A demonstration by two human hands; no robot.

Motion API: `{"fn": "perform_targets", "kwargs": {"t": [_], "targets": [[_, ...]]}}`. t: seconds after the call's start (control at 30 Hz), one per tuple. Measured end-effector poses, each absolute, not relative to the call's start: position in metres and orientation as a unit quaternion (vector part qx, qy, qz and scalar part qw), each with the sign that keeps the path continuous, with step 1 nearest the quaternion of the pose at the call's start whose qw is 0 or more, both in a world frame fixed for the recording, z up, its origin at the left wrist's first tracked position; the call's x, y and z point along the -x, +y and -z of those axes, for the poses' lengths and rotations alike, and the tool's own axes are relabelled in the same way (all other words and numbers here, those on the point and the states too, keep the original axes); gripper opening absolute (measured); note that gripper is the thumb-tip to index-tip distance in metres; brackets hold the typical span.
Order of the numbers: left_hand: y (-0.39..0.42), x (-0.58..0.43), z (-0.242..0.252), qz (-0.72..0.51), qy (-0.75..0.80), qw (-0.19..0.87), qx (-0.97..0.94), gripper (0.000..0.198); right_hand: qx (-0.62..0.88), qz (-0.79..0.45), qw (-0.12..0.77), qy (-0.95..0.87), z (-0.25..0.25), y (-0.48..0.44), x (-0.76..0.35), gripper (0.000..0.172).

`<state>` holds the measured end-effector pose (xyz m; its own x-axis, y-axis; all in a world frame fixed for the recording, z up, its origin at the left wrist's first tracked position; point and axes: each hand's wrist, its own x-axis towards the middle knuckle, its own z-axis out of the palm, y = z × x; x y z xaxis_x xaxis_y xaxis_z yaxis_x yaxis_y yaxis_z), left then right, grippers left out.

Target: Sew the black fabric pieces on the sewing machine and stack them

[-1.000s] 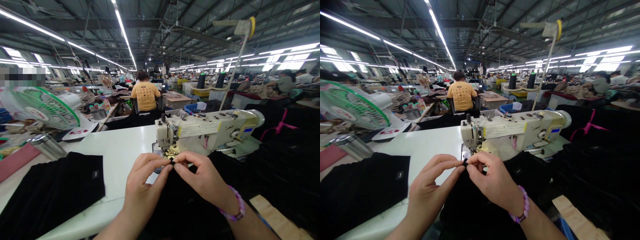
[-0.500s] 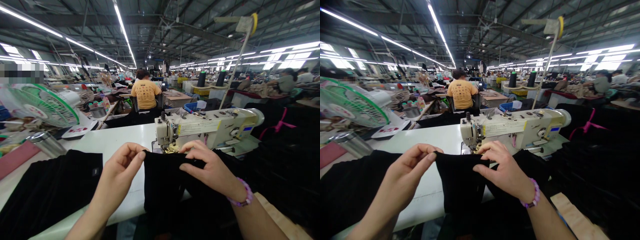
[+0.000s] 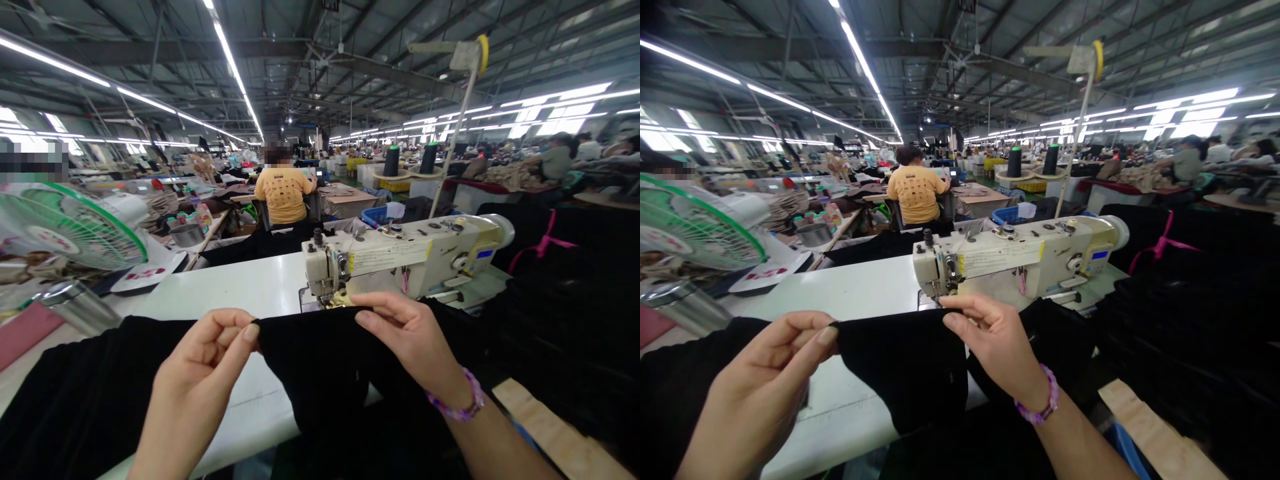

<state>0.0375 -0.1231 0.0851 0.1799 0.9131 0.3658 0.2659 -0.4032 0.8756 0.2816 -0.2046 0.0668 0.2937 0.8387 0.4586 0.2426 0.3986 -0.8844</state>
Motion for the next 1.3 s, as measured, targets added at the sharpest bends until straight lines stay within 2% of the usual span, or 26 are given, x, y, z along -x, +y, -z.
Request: {"fn": "perform_targets", "kwargs": {"t": [0.1, 0.2, 0.27, 0.37, 0.47, 0.6, 0.73, 0.8, 0.87, 0.97, 1.07, 1.17, 1.3], "targets": [[-0.130, -0.039, -0.091, -0.479, 0.451, 0.191, -0.729, 0.029, 0.513, -0.181, 0.628, -0.556, -0.062, -0.201, -0.276, 0.030], [-0.139, -0.051, -0.097, -0.472, 0.407, 0.061, -0.780, 0.045, 0.509, -0.075, 0.598, -0.615, -0.056, -0.197, -0.268, 0.034], [-0.139, -0.063, -0.099, -0.438, 0.315, 0.062, -0.839, 0.046, 0.483, -0.018, 0.572, -0.662, -0.052, -0.195, -0.263, 0.036], [-0.130, -0.080, -0.099, -0.352, 0.198, 0.139, -0.904, 0.026, 0.458, 0.027, 0.547, -0.700, -0.047, -0.191, -0.259, 0.038], [-0.120, -0.090, -0.098, -0.328, 0.177, 0.197, -0.907, 0.017, 0.465, 0.013, 0.551, -0.693, -0.043, -0.189, -0.261, 0.037], [-0.118, -0.092, -0.100, -0.325, 0.192, 0.186, -0.907, 0.015, 0.486, -0.138, 0.582, -0.638, -0.038, -0.189, -0.263, 0.036], [-0.104, -0.090, -0.102, -0.348, 0.261, 0.147, -0.888, 0.013, 0.488, -0.438, 0.560, -0.507, -0.020, -0.197, -0.258, 0.045], [-0.086, -0.092, -0.093, -0.309, 0.298, 0.153, -0.890, 0.013, 0.464, -0.547, 0.539, -0.441, -0.004, -0.201, -0.252, 0.048], [-0.064, -0.097, -0.072, -0.231, 0.334, 0.166, -0.899, 0.016, 0.461, -0.592, 0.523, -0.406, 0.013, -0.202, -0.246, 0.049], [-0.037, -0.110, -0.028, -0.146, 0.370, 0.170, -0.902, 0.017, 0.564, -0.500, 0.480, -0.449, 0.037, -0.196, -0.240, 0.047], [-0.024, -0.124, 0.013, -0.131, 0.396, 0.159, -0.895, 0.016, 0.683, -0.237, 0.375, -0.581, 0.053, -0.190, -0.236, 0.037], [-0.019, -0.134, 0.037, -0.127, 0.422, 0.152, -0.885, 0.014, 0.700, -0.036, 0.276, -0.658, 0.065, -0.187, -0.234, 0.026], [-0.010, -0.143, 0.045, -0.117, 0.453, 0.165, -0.868, 0.012, 0.678, 0.011, 0.244, -0.693, 0.076, -0.186, -0.235, 0.028]]}}
